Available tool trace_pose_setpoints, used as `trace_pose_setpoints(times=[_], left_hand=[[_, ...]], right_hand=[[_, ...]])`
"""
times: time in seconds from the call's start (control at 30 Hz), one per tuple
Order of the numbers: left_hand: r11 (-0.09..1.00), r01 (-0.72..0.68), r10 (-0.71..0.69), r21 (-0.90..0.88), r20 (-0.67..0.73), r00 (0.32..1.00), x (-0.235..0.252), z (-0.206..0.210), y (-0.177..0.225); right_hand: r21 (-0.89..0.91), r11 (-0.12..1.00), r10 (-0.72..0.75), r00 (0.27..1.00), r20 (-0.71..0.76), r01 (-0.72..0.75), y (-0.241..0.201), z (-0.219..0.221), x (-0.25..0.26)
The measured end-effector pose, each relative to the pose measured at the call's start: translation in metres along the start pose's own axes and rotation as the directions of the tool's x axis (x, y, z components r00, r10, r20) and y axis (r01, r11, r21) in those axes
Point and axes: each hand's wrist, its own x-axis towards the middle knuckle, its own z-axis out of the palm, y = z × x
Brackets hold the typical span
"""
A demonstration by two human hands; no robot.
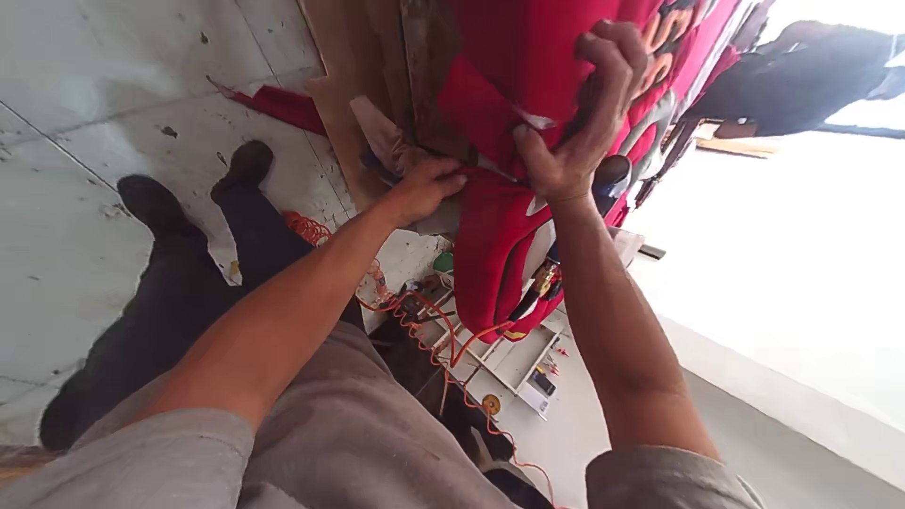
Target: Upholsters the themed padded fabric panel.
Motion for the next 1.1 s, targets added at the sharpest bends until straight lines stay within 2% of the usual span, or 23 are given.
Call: trace_pose_setpoints(times=[0.07, 0.17, 0.27, 0.33, 0.4, 0.47, 0.53, 0.57, 0.6, 0.67, 0.7, 0.73, 0.77, 0.8, 0.87, 0.9, 0.93, 0.97, 1.0, 1.03, 1.1], left_hand=[[0.998, 0.019, -0.026, -0.057, -0.136, 0.99, -0.002, 0.003, -0.004], [0.986, 0.067, -0.101, -0.156, -0.226, 0.969, -0.002, 0.011, -0.008], [0.982, 0.056, -0.094, -0.178, -0.21, 0.973, 0.004, 0.02, 0.005], [0.984, 0.042, -0.066, -0.172, -0.138, 0.988, 0.003, 0.02, 0.02], [0.99, 0.083, -0.089, -0.111, -0.046, 0.995, 0.0, 0.015, 0.034], [0.987, 0.148, -0.149, 0.057, 0.018, 0.989, -0.009, 0.014, 0.042], [0.962, 0.176, -0.184, 0.208, 0.019, 0.983, -0.013, 0.013, 0.046], [0.939, 0.177, -0.184, 0.296, -0.005, 0.983, -0.016, 0.012, 0.047], [0.892, 0.18, -0.183, 0.415, -0.031, 0.983, -0.022, 0.009, 0.05], [0.716, 0.149, -0.201, 0.682, -0.003, 0.98, -0.033, 0.0, 0.056], [0.598, 0.123, -0.245, 0.792, 0.034, 0.969, -0.04, -0.006, 0.063], [0.479, 0.099, -0.318, 0.872, 0.068, 0.946, -0.048, -0.009, 0.073], [0.382, 0.075, -0.407, 0.921, 0.095, 0.909, -0.051, -0.011, 0.086], [0.32, 0.05, -0.471, 0.946, 0.114, 0.875, -0.055, -0.009, 0.098], [0.275, -0.056, -0.477, 0.96, 0.187, 0.859, -0.062, 0.004, 0.123], [0.275, -0.134, -0.422, 0.952, 0.245, 0.873, -0.063, 0.014, 0.14], [0.284, -0.234, -0.341, 0.93, 0.326, 0.882, -0.058, 0.027, 0.158], [0.304, -0.332, -0.255, 0.893, 0.412, 0.875, -0.051, 0.039, 0.173], [0.332, -0.411, -0.174, 0.849, 0.484, 0.858, -0.041, 0.051, 0.186], [0.357, -0.469, -0.094, 0.808, 0.531, 0.842, -0.028, 0.062, 0.197], [0.374, -0.54, 0.023, 0.754, 0.574, 0.818, -0.001, 0.078, 0.216]], right_hand=[[0.018, 0.998, 0.052, 0.998, 0.018, -0.053, -0.004, -0.004, 0.002], [0.059, 0.99, 0.129, 0.992, -0.002, -0.129, -0.013, -0.009, 0.004], [0.03, 0.989, 0.149, 0.987, -0.054, -0.148, -0.019, -0.018, 0.005], [0.016, 0.988, 0.156, 0.985, -0.075, -0.155, -0.02, -0.02, 0.003], [0.017, 0.984, 0.177, 0.978, -0.108, -0.176, -0.021, -0.013, 0.0], [0.043, 0.967, 0.255, 0.955, -0.154, -0.251, -0.032, -0.005, -0.008], [0.148, 0.93, 0.362, 0.908, -0.211, -0.337, -0.055, -0.017, -0.021], [0.204, 0.914, 0.4, 0.867, -0.298, -0.352, -0.07, -0.03, -0.038], [0.224, 0.902, 0.432, 0.793, -0.429, -0.37, -0.082, -0.048, -0.062], [0.197, 0.813, 0.528, 0.551, -0.646, -0.548, -0.082, -0.088, -0.138], [0.223, 0.687, 0.613, 0.387, -0.689, -0.691, -0.071, -0.106, -0.187], [0.258, 0.493, 0.706, 0.208, -0.677, -0.831, -0.058, -0.121, -0.241], [0.288, 0.265, 0.774, 0.025, -0.633, -0.92, -0.043, -0.133, -0.294], [0.321, 0.074, 0.802, -0.135, -0.582, -0.944, -0.03, -0.141, -0.345], [0.428, -0.152, 0.764, -0.381, -0.521, -0.891, -0.028, -0.133, -0.437], [0.543, -0.241, 0.673, -0.542, -0.503, -0.804, -0.046, -0.11, -0.474], [0.68, -0.308, 0.519, -0.716, -0.467, -0.666, -0.077, -0.074, -0.502], [0.79, -0.356, 0.363, -0.853, -0.375, -0.499, -0.121, -0.03, -0.52], [0.834, -0.434, 0.279, -0.931, -0.234, -0.339, -0.173, 0.021, -0.525], [0.798, -0.56, 0.264, -0.961, -0.082, -0.222, -0.228, 0.078, -0.51], [0.657, -0.741, 0.332, -0.927, 0.177, -0.14, -0.328, 0.186, -0.429]])
